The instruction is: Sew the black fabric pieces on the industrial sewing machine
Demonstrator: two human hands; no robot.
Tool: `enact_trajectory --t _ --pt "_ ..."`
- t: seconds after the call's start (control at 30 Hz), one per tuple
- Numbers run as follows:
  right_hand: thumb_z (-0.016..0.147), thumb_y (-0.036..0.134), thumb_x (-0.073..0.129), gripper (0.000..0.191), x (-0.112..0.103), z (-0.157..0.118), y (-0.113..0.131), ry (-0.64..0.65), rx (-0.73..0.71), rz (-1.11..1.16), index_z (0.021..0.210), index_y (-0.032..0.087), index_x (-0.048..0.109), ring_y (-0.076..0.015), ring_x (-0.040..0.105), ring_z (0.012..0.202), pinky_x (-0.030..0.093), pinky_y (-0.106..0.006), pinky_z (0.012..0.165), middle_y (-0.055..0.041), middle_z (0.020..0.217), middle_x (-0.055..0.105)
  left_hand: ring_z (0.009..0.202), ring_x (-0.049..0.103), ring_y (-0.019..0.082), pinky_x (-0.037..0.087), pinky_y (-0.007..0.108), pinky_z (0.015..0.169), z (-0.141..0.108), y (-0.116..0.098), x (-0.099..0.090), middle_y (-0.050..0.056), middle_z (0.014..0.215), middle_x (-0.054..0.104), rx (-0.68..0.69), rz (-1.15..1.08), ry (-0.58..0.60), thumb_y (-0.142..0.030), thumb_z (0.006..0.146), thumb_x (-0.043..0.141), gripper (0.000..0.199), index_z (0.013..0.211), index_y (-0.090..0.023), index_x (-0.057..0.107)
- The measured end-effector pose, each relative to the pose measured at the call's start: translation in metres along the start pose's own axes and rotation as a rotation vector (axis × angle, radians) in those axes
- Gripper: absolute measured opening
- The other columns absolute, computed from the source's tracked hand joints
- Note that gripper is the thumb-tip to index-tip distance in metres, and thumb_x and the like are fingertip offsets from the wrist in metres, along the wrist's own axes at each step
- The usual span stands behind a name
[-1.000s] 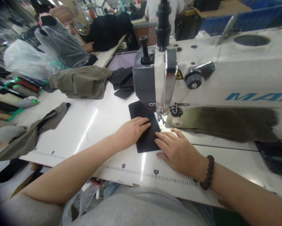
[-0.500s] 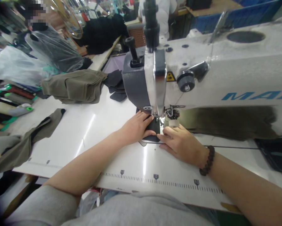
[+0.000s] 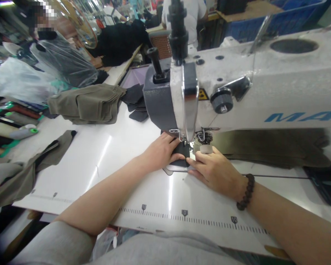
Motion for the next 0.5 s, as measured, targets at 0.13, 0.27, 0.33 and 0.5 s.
enact_trajectory --t 0.13,0.27,0.33,0.5 --pt "0.091 0.033 0.036 0.034 0.0003 0.0005 -0.0002 0.01 0.007 0.006 0.102 0.012 0.062 -0.0142 0.047 0.066 0.034 -0.03 0.065 -0.0053 0.071 0.054 0.118 0.039 0.029 0.028 0.044 0.1 -0.0004 0.0004 -0.0003 0.018 0.124 0.044 0.003 -0.008 -0.008 -0.05 0.082 0.048 0.055 0.117 -0.008 0.048" --pt "0.091 0.033 0.036 0.035 0.0014 0.0003 -0.0004 0.016 0.015 0.008 0.102 0.013 0.062 -0.0142 0.047 0.066 0.034 -0.03 0.066 -0.0054 0.07 0.055 0.116 0.04 0.029 0.028 0.044 0.1 -0.0007 -0.0004 -0.001 0.017 0.123 0.045 0.005 0.001 -0.008 -0.049 0.082 0.048 0.053 0.116 -0.008 0.048" --pt "0.09 0.033 0.037 0.034 0.0018 0.0004 -0.0005 0.016 0.014 0.013 0.102 0.012 0.062 -0.0145 0.047 0.066 0.034 -0.03 0.066 -0.0052 0.07 0.054 0.116 0.04 0.029 0.028 0.043 0.1 -0.0001 -0.0004 -0.001 0.017 0.123 0.045 0.008 0.011 -0.006 -0.05 0.082 0.048 0.054 0.116 -0.008 0.048" --pt "0.09 0.034 0.038 0.035 0.0012 0.0004 -0.0034 0.004 0.037 -0.002 0.102 0.01 0.061 -0.0155 0.048 0.069 0.034 -0.031 0.068 -0.0063 0.073 0.055 0.116 0.041 0.03 0.03 0.044 0.099 0.0012 0.0016 -0.0014 0.018 0.12 0.048 0.0 0.045 0.0 -0.051 0.083 0.045 0.053 0.111 -0.006 0.051"
Point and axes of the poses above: each hand's wrist, its own z-axis towards the middle knuckle, its own x-axis out of the palm, y = z × x, the point moved 8 cm from there along z, towards the middle knuckle
